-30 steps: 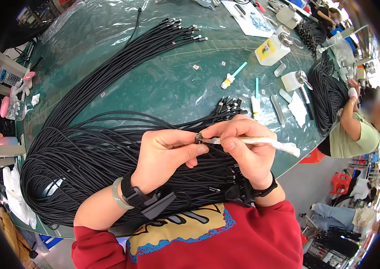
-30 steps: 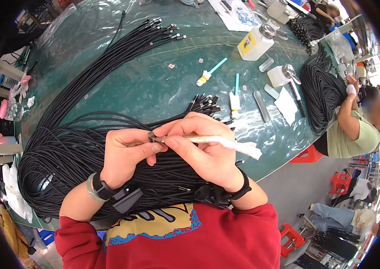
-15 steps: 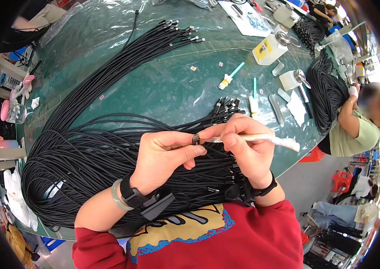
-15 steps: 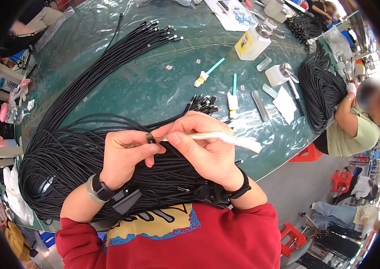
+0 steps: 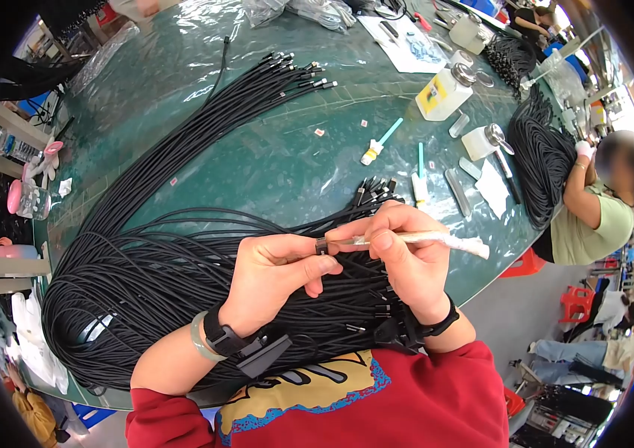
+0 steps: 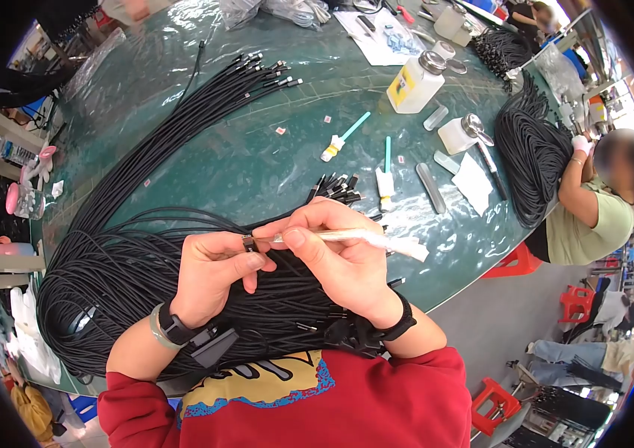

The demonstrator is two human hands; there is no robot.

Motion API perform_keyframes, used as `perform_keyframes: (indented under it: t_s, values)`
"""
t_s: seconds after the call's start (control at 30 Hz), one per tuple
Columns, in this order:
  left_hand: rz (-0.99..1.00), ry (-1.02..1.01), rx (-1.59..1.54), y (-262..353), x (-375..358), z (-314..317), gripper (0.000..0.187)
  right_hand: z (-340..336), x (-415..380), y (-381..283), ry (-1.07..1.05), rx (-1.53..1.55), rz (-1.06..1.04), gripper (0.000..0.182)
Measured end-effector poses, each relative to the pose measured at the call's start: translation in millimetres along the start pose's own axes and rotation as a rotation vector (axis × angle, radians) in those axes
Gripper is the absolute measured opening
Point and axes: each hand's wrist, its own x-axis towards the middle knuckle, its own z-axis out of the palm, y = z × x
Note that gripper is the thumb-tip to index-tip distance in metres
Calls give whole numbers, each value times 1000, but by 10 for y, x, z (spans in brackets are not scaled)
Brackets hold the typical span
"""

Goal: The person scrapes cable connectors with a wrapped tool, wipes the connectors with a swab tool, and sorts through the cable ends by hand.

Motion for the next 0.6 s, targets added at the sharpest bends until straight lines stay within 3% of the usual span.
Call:
perform_keyframes:
  t_s: [0.1, 0.2, 0.33, 0.47, 0.6]
  values:
    - [13, 13, -74, -41, 10, -18, 2, 0, -12, -2, -17, 34, 18, 27]
    - [-5, 32, -96, -13, 5, -5, 3, 68, 16, -80, 91, -73, -75, 7]
    - [22, 38, -40, -43, -11, 4, 9, 130, 17, -83, -25, -25, 114, 5]
    - [32, 21, 44, -22, -23, 25, 8, 115, 23, -4, -106, -7, 54, 15]
    - [16, 26, 49, -21, -11, 34, 10, 62, 34, -2, -17, 217, 241, 13]
